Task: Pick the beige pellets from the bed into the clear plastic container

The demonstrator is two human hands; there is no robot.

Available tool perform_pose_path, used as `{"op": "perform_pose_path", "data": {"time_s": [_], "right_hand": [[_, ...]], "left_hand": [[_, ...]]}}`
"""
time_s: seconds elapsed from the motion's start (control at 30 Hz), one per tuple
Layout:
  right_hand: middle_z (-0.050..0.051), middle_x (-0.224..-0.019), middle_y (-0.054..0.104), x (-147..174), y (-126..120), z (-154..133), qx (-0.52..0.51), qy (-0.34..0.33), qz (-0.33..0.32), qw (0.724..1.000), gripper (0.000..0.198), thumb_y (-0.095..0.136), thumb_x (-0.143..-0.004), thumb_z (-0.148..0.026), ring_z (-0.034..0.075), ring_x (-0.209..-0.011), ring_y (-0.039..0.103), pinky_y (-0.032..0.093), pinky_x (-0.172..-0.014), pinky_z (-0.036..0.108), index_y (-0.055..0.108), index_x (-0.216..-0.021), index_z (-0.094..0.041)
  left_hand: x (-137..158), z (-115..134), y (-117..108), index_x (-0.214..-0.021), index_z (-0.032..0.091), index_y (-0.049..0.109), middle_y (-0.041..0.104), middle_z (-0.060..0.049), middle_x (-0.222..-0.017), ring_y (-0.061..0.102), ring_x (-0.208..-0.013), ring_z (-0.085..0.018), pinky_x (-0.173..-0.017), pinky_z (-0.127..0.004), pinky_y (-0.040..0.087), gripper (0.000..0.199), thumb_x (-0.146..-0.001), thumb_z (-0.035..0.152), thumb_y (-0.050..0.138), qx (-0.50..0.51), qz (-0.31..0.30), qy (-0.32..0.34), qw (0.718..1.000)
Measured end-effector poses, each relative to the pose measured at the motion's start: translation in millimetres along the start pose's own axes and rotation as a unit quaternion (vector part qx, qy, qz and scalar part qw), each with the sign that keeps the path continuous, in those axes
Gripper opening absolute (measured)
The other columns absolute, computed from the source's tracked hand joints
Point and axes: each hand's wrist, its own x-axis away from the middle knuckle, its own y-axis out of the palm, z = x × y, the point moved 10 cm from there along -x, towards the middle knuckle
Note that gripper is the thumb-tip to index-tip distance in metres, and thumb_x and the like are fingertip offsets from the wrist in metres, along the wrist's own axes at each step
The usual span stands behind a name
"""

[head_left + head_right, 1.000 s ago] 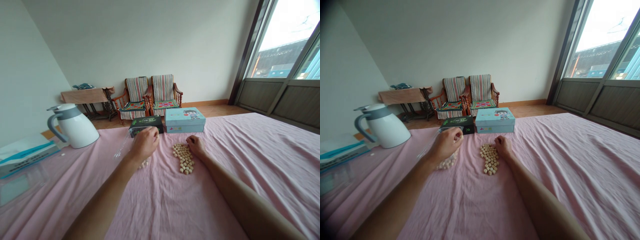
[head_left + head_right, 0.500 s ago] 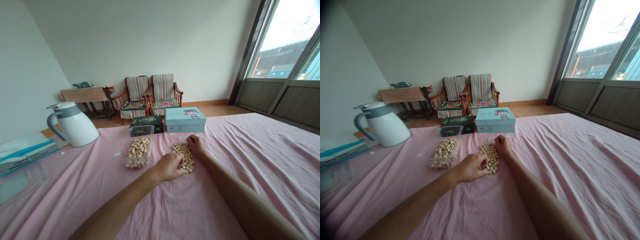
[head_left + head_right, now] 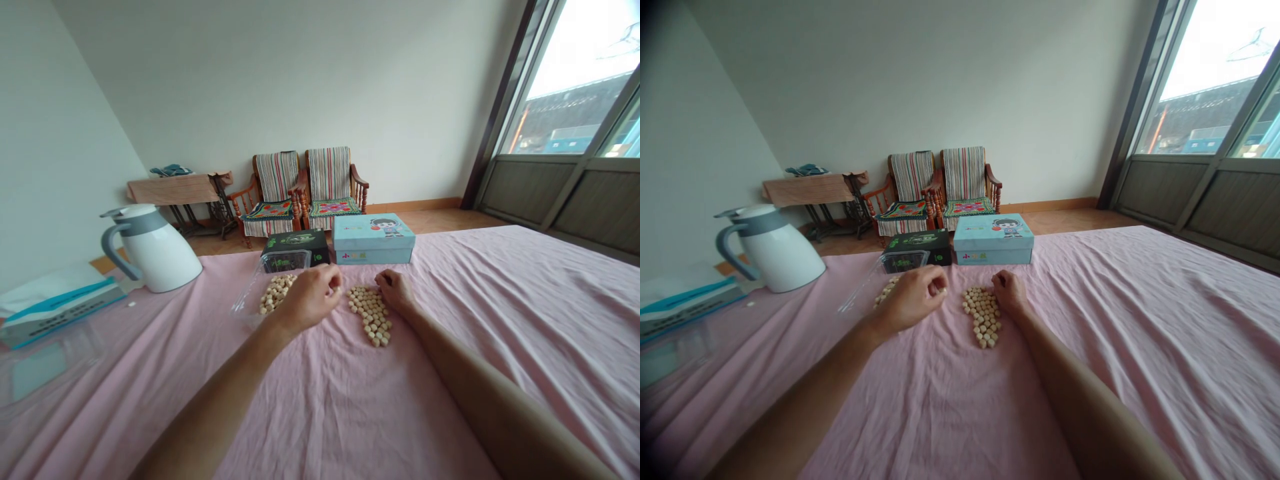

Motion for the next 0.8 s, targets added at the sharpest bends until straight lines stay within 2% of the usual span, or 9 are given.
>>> {"op": "perform_pose_path", "data": {"time_s": [0.1, 0.2, 0.27, 0.37, 0.47, 0.57, 0.63, 0.8], "right_hand": [[0.005, -0.067, 0.066, 0, 0, 0, -0.001, 0.0, -0.001, 1.0, 0.026, 0.044, -0.078, -0.033, 0.015, -0.06, 0.056, 0.037, -0.055, 0.023, 0.062, -0.071, -0.017], [0.005, -0.068, 0.066, 0, 0, -1, 0.0, -0.004, -0.001, 1.0, 0.026, 0.044, -0.078, -0.034, 0.014, -0.061, 0.056, 0.036, -0.056, 0.023, 0.062, -0.07, -0.017], [0.005, -0.067, 0.065, 0, 1, -1, -0.002, -0.006, -0.001, 1.0, 0.027, 0.043, -0.079, -0.034, 0.014, -0.06, 0.056, 0.036, -0.055, 0.023, 0.062, -0.07, -0.017], [0.004, -0.066, 0.065, 0, 1, -1, 0.0, -0.006, -0.002, 1.0, 0.027, 0.043, -0.078, -0.035, 0.014, -0.059, 0.055, 0.035, -0.055, 0.023, 0.062, -0.071, -0.016], [0.004, -0.066, 0.065, 0, -1, 0, 0.005, -0.003, 0.002, 1.0, 0.027, 0.044, -0.078, -0.035, 0.014, -0.059, 0.055, 0.036, -0.055, 0.023, 0.062, -0.07, -0.016], [0.004, -0.067, 0.066, 0, -1, 0, 0.005, 0.0, 0.001, 1.0, 0.027, 0.044, -0.078, -0.035, 0.014, -0.06, 0.056, 0.037, -0.056, 0.023, 0.062, -0.071, -0.017], [0.004, -0.068, 0.066, 0, 0, 0, 0.004, 0.001, 0.0, 1.0, 0.026, 0.045, -0.078, -0.034, 0.014, -0.06, 0.056, 0.037, -0.056, 0.024, 0.062, -0.071, -0.017], [0.004, -0.066, 0.065, 0, -1, 0, 0.004, -0.007, 0.003, 1.0, 0.027, 0.044, -0.079, -0.035, 0.015, -0.061, 0.057, 0.037, -0.057, 0.024, 0.062, -0.069, -0.017]], "left_hand": [[0, -30, -41, -0.077, 0.018, 0.054, 0.057, -0.002, -0.078, 0.055, -0.075, -0.016, -0.069, -0.027, 0.042, 0.008, -0.074, 0.011, 0.052, -0.101, 0.089, -0.064, 0.989], [3, -34, -55, -0.082, 0.017, 0.055, 0.057, -0.005, -0.084, 0.055, -0.085, -0.02, -0.076, -0.031, 0.042, 0.007, -0.076, 0.014, 0.054, -0.148, 0.143, -0.078, 0.976], [2, -23, -41, -0.083, 0.018, 0.055, 0.058, -0.004, -0.086, 0.055, -0.084, -0.018, -0.076, -0.029, 0.043, 0.007, -0.079, 0.014, 0.052, -0.105, 0.126, -0.045, 0.985], [1, 4, 6, -0.081, 0.019, 0.055, 0.058, -0.003, -0.086, 0.056, -0.081, -0.015, -0.074, -0.026, 0.044, 0.01, -0.083, 0.012, 0.047, -0.036, 0.034, 0.021, 0.999], [6, 19, 55, -0.083, 0.018, 0.055, 0.059, -0.004, -0.089, 0.056, -0.088, -0.018, -0.078, -0.028, 0.045, 0.013, -0.082, 0.009, 0.045, -0.042, -0.05, 0.049, 0.997], [12, 18, 89, -0.085, 0.017, 0.053, 0.058, -0.007, -0.093, 0.055, -0.092, -0.02, -0.08, -0.03, 0.046, 0.015, -0.081, 0.006, 0.044, -0.07, -0.1, 0.042, 0.992], [14, 14, 99, -0.087, 0.017, 0.053, 0.057, -0.007, -0.097, 0.054, -0.094, -0.02, -0.082, -0.031, 0.047, 0.014, -0.081, 0.007, 0.045, -0.071, -0.106, 0.031, 0.991], [15, 3, 100, -0.087, 0.018, 0.051, 0.054, -0.007, -0.099, 0.054, -0.094, -0.018, -0.084, -0.031, 0.046, 0.013, -0.08, 0.008, 0.045, -0.017, -0.082, 0.0, 0.997]]}}
